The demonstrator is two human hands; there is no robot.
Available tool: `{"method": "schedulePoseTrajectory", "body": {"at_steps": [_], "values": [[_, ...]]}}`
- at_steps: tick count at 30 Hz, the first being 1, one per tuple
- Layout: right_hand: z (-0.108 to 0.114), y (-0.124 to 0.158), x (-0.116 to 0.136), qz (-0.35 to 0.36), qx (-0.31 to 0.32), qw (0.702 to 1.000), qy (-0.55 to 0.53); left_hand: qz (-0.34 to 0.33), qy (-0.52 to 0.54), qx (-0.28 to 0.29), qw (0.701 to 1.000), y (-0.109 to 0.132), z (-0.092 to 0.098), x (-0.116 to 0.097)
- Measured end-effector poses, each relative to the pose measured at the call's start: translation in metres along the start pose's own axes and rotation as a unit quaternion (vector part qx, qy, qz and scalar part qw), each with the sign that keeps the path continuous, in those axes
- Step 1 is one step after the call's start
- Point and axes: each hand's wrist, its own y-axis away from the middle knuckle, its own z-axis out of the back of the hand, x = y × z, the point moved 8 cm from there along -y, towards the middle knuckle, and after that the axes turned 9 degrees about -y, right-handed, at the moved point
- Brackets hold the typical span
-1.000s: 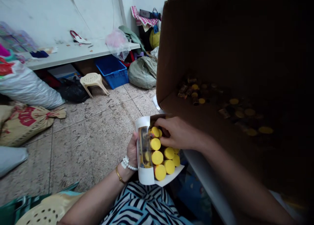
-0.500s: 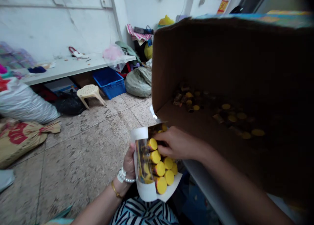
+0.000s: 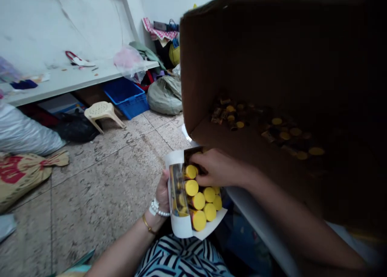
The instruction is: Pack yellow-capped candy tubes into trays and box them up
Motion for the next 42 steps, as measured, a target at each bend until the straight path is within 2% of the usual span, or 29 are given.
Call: {"method": "schedulePoseTrajectory", "body": {"at_steps": [4, 7, 10, 13, 16, 21, 23, 26, 30, 33, 35, 37, 38, 39, 41, 42], "values": [[-0.002, 0.000, -0.009, 0.027, -0.048, 0.994, -0.099, -0.038, -0.004, -0.050, 0.998, 0.001, 0.014, -0.015], [-0.003, 0.001, -0.009, 0.057, -0.076, 0.989, -0.115, -0.055, -0.004, -0.061, 0.997, 0.002, 0.020, -0.022], [-0.003, 0.003, -0.006, 0.086, -0.093, 0.987, -0.101, -0.061, 0.001, -0.059, 0.996, 0.002, 0.022, -0.026], [-0.001, 0.005, -0.004, 0.107, -0.119, 0.987, -0.034, -0.052, 0.015, -0.057, 0.997, 0.004, 0.024, -0.026], [0.006, 0.007, -0.006, 0.100, -0.168, 0.980, 0.021, -0.036, 0.025, -0.063, 0.997, 0.006, 0.028, -0.023], [0.023, 0.014, -0.004, 0.071, -0.274, 0.959, 0.008, -0.030, 0.032, -0.072, 0.996, 0.009, 0.034, -0.018], [0.022, 0.013, -0.003, 0.063, -0.267, 0.962, 0.002, -0.034, 0.034, -0.073, 0.996, 0.008, 0.033, -0.017], [0.012, 0.008, -0.002, 0.061, -0.211, 0.975, 0.036, -0.040, 0.037, -0.076, 0.996, 0.006, 0.029, -0.015], [0.014, 0.009, 0.009, 0.055, -0.239, 0.967, 0.071, -0.036, 0.029, -0.061, 0.997, 0.003, 0.020, -0.014], [0.010, 0.007, 0.035, 0.120, -0.221, 0.966, 0.051, -0.047, 0.017, -0.036, 0.998, 0.005, 0.015, -0.017], [0.011, 0.005, 0.044, 0.161, -0.203, 0.966, 0.005, -0.052, 0.018, -0.021, 0.998, 0.007, 0.014, -0.020], [0.030, 0.009, 0.029, 0.143, -0.234, 0.960, -0.050, -0.052, 0.022, -0.006, 0.998, 0.008, 0.013, -0.025], [0.045, 0.014, 0.011, 0.102, -0.276, 0.954, -0.059, -0.049, 0.024, 0.002, 0.999, 0.007, 0.012, -0.026], [0.061, 0.023, -0.014, 0.035, -0.323, 0.945, -0.042, -0.043, 0.025, 0.007, 0.999, 0.006, 0.010, -0.028], [0.090, 0.049, -0.072, -0.135, -0.403, 0.904, 0.041, -0.033, 0.022, 0.008, 0.999, 0.003, 0.007, -0.032], [0.097, 0.058, -0.100, -0.220, -0.393, 0.887, 0.101, -0.032, 0.021, 0.005, 0.999, 0.001, 0.005, -0.034]]}}
